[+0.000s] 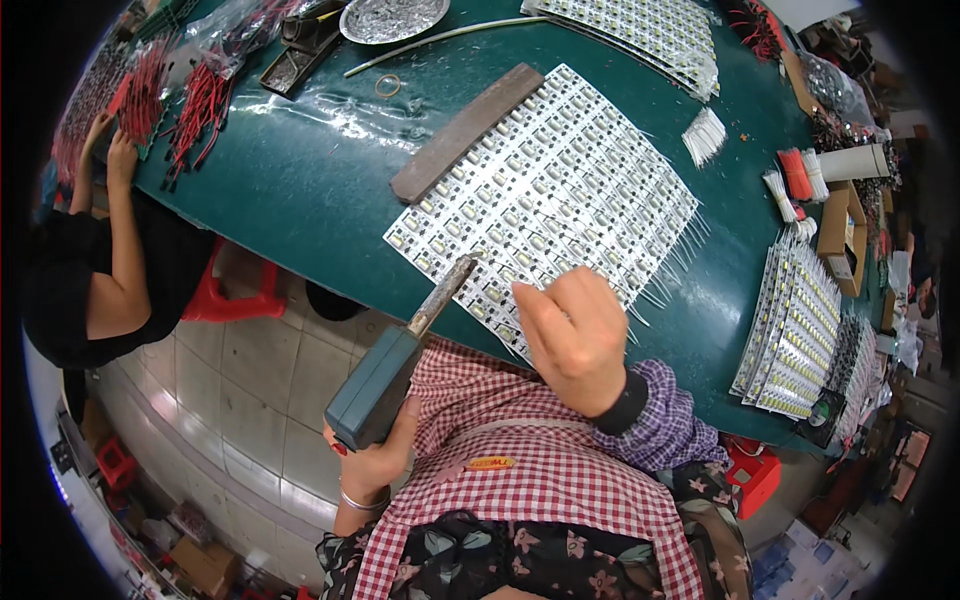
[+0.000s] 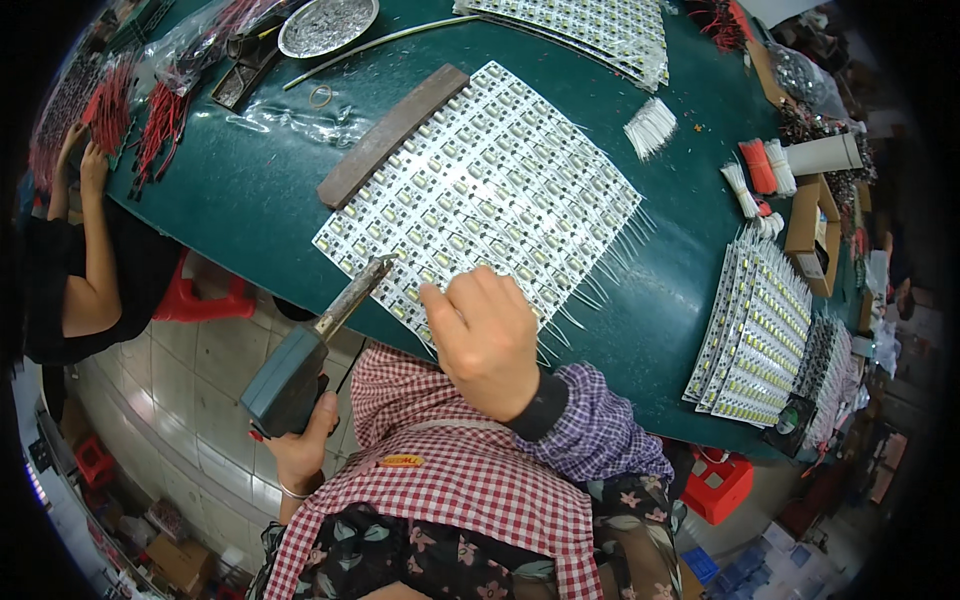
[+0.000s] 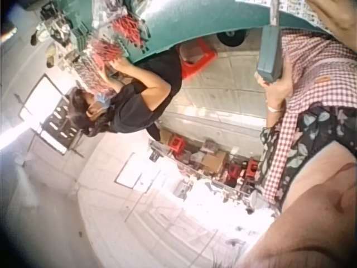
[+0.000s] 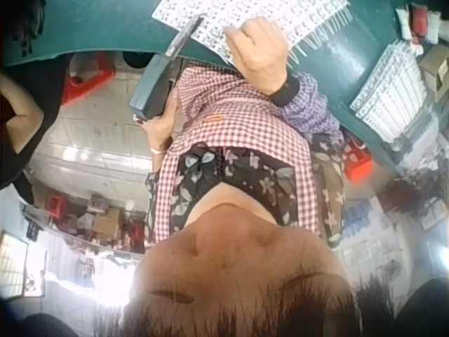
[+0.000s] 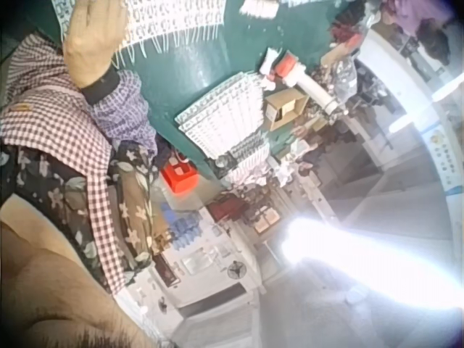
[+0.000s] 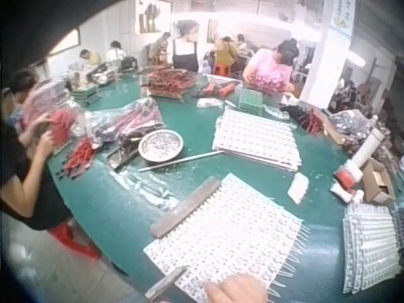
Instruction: Manually assemble or inspect small components on large LED panels using a hand-held tool.
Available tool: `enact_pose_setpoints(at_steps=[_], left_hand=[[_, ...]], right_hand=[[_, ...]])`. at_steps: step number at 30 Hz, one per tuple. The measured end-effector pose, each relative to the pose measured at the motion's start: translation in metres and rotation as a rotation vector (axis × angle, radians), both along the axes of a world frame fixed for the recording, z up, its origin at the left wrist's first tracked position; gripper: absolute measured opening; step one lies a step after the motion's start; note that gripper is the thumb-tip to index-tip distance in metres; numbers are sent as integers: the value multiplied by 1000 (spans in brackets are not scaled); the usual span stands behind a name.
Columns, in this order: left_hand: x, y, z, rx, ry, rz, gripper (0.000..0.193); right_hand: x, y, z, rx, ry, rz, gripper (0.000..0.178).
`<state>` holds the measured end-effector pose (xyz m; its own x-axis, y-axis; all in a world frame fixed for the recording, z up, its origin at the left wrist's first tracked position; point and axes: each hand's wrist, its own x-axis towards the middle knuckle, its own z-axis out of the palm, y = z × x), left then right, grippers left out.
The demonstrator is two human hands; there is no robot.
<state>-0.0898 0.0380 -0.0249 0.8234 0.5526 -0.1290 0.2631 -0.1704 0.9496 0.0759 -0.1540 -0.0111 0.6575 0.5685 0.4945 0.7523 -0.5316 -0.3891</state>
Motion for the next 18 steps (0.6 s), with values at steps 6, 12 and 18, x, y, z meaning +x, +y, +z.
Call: enact_pose_setpoints(at_steps=[6,12,18], left_hand=[[-4,0,-3,84,-32,-32,18],[-4,5,-7,108,-20,-103,17],[-2,5,-7,60,-21,-119,16]], right_hand=[[2,12,-30,-18,-20,-14,21],[2,15,-36,8,-24,-18,23],[3,16,-37,26,-30,-13,24]])
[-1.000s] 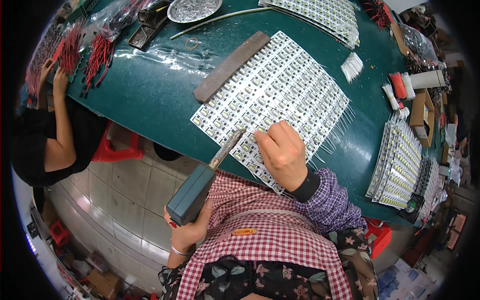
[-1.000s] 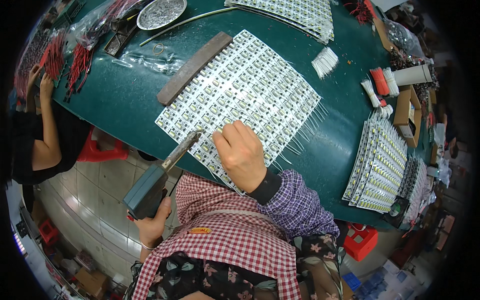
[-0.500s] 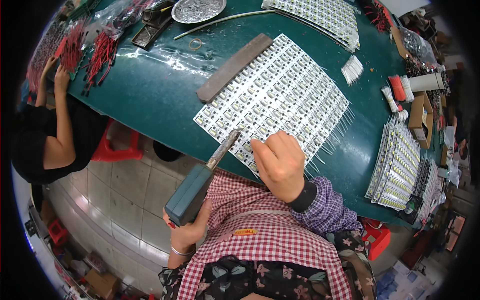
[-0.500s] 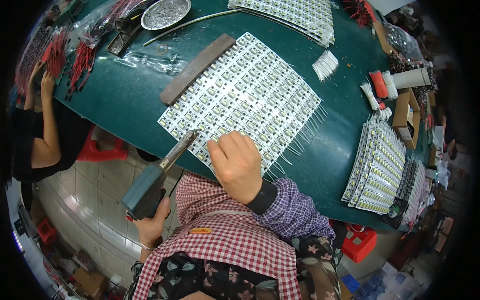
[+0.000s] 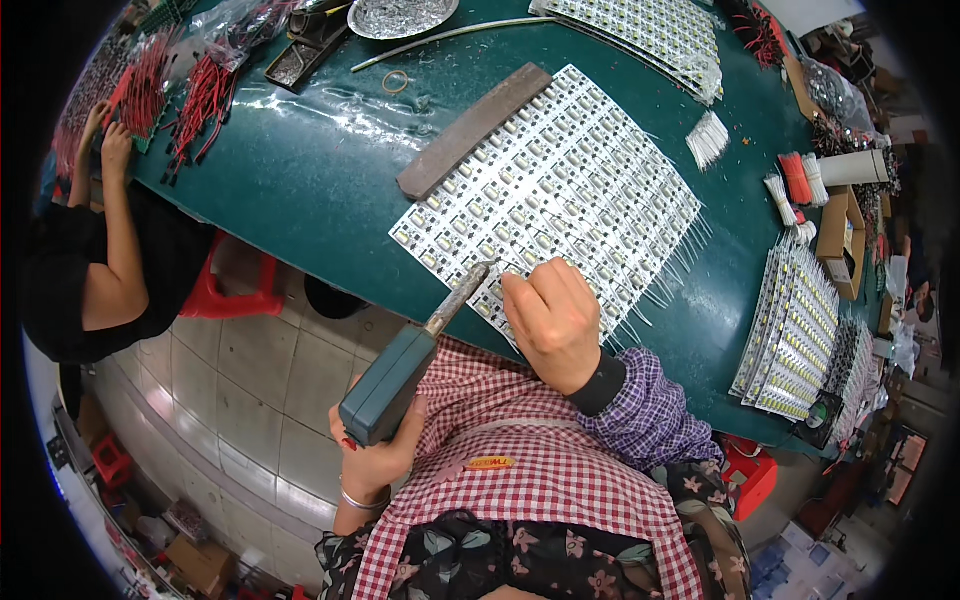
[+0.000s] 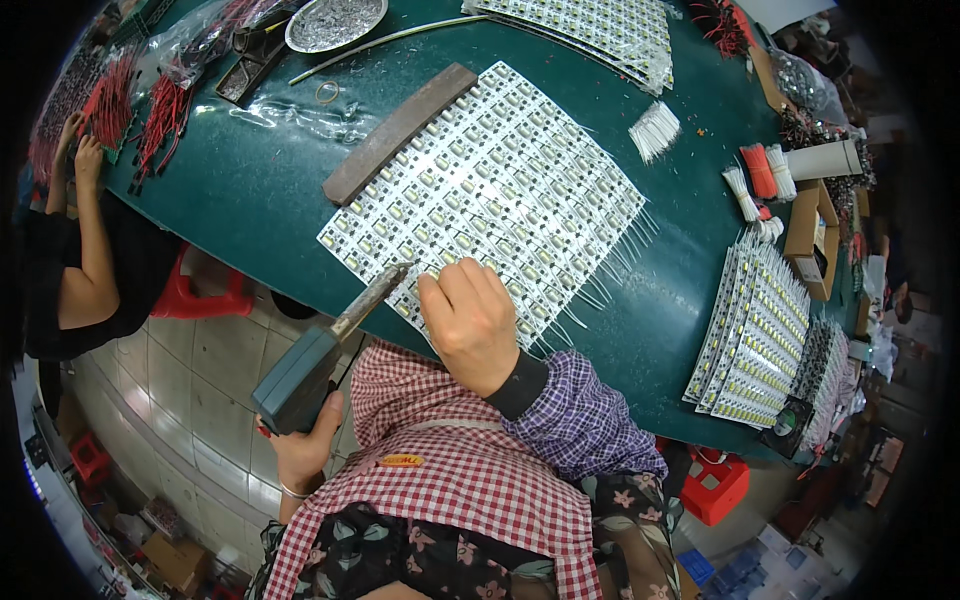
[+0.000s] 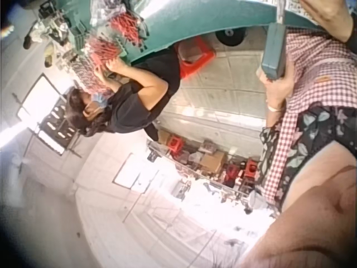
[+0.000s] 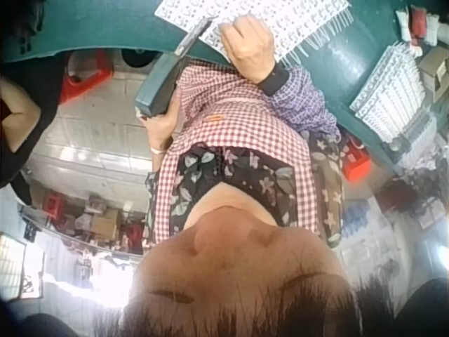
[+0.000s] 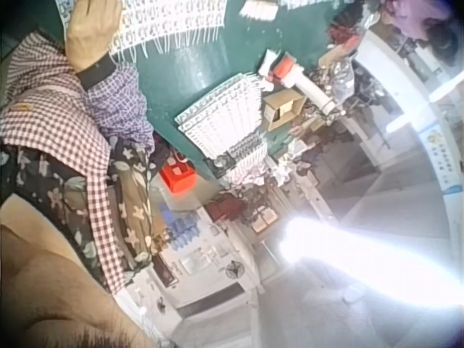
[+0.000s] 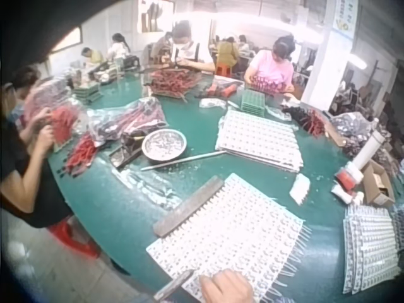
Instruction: Manually assemble or inspect small components on large LED panels using a hand-held tool.
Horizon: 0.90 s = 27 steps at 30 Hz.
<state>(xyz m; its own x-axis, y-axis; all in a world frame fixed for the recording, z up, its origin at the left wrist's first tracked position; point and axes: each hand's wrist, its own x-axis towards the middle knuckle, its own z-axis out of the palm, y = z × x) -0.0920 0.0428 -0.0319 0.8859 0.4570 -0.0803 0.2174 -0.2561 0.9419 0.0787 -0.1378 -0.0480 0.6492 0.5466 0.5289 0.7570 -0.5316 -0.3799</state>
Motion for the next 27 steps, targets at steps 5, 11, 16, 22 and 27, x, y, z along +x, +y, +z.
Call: enact_pose_setpoints(at_steps=[5,11,16,22,27], left_hand=[[6,3,3,-7,0,-63,17],[7,2,3,3,-2,-59,17],[-12,6,-15,24,-63,-53,25],[-13,6,-12,28,-34,-29,26],[-5,-2,-5,76,-51,66,20]], right_hand=[[0,0,-1,-15,0,0,24],[0,0,-3,-15,-11,2,23],[-1,-1,-2,-51,-13,10,21],[-2,-1,-2,-54,-15,7,22],[-3,-2,0,-47,4,7,25]])
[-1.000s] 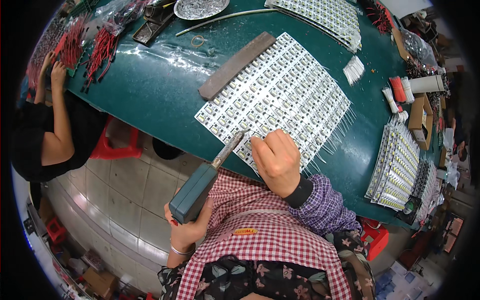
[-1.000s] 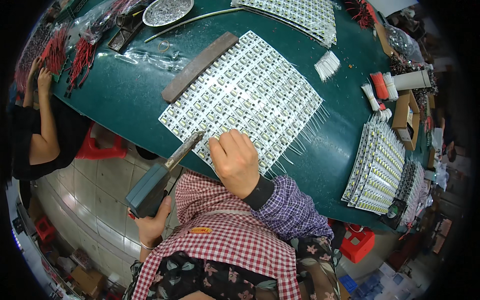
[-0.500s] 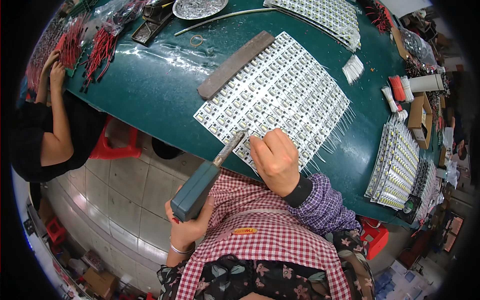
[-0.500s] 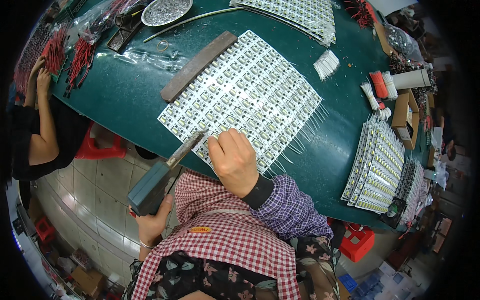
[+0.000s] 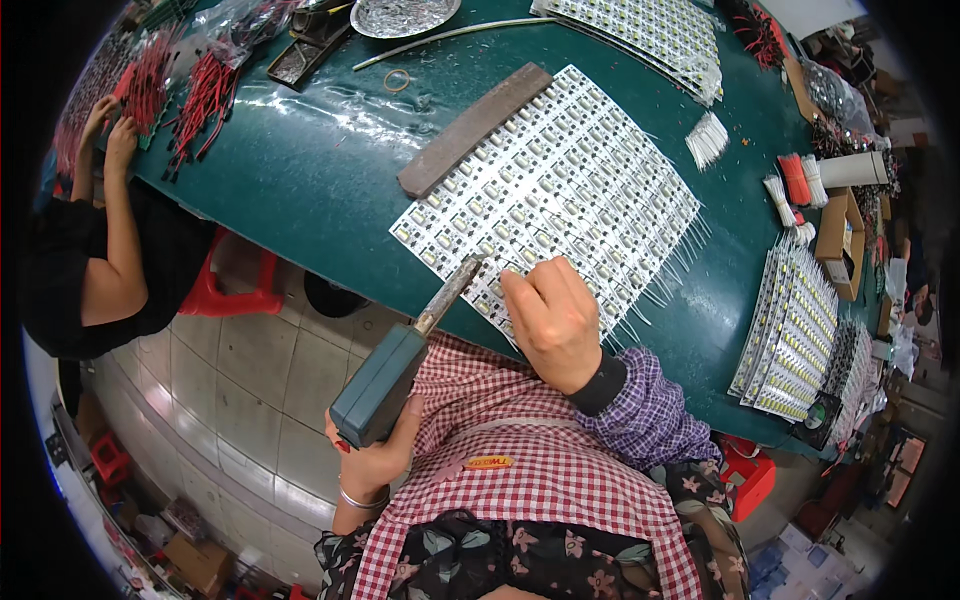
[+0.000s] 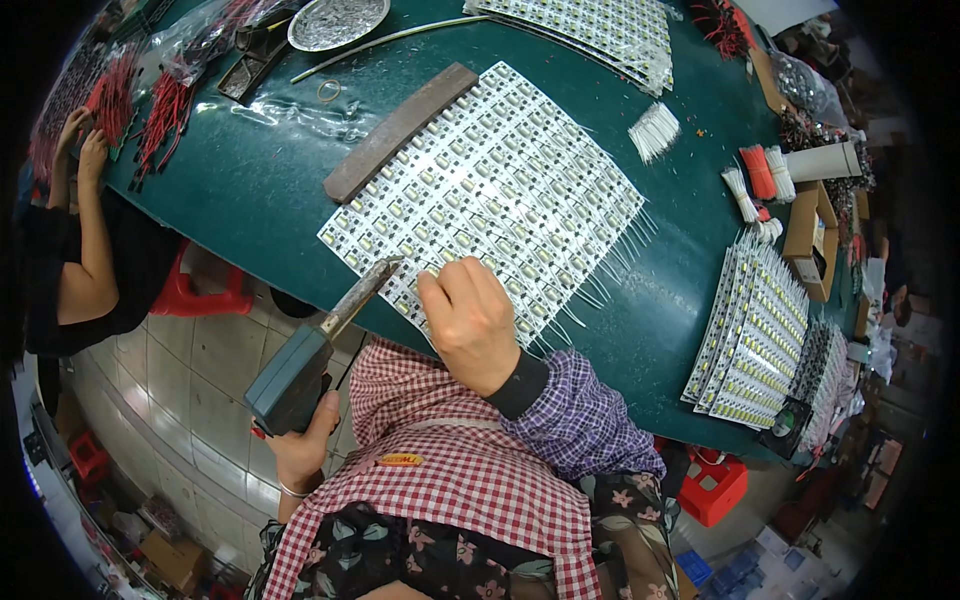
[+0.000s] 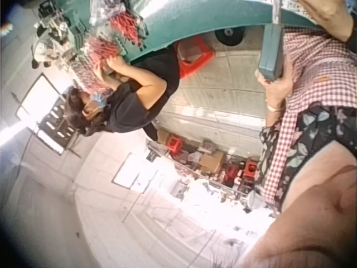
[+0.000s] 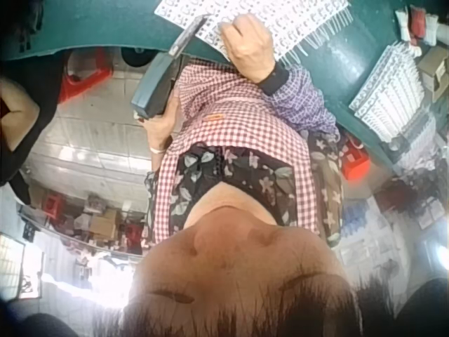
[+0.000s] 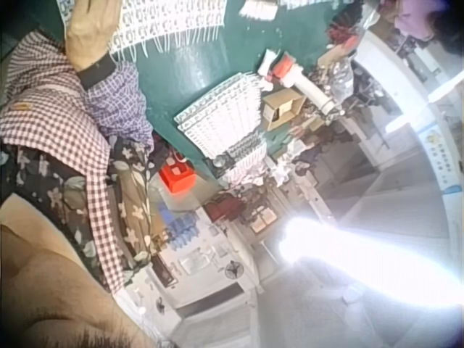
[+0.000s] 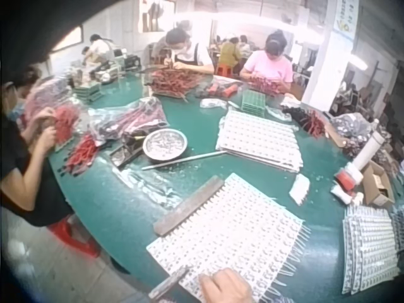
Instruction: Manually assemble or inspect small components on large LED panels using a hand-held tool.
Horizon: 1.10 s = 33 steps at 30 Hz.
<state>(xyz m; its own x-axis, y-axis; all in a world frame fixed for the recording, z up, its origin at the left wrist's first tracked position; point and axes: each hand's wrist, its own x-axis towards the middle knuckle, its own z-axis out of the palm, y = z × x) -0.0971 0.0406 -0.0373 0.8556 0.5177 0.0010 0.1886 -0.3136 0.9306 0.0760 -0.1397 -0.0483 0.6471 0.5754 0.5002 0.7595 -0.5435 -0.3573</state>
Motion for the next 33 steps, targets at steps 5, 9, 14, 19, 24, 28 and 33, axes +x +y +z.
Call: enact_pose_setpoints(at_steps=[5,9,14,19,24,28,33], left_hand=[[-3,0,4,-20,5,48,20],[-5,0,-1,-20,-2,59,20],[-9,1,0,-7,-25,57,21],[-16,1,-6,-7,23,38,23],[-17,2,-4,-53,47,6,22],[-16,4,-6,-41,27,-60,19],[-6,7,6,-18,24,-117,18]], right_hand=[[-9,-12,18,20,95,-10,27],[-7,-11,29,112,97,1,25],[3,-2,2,156,131,21,22],[5,-2,-5,156,146,14,20],[5,1,-4,153,188,17,19],[6,1,-4,145,209,11,18],[6,2,-4,151,218,14,17]])
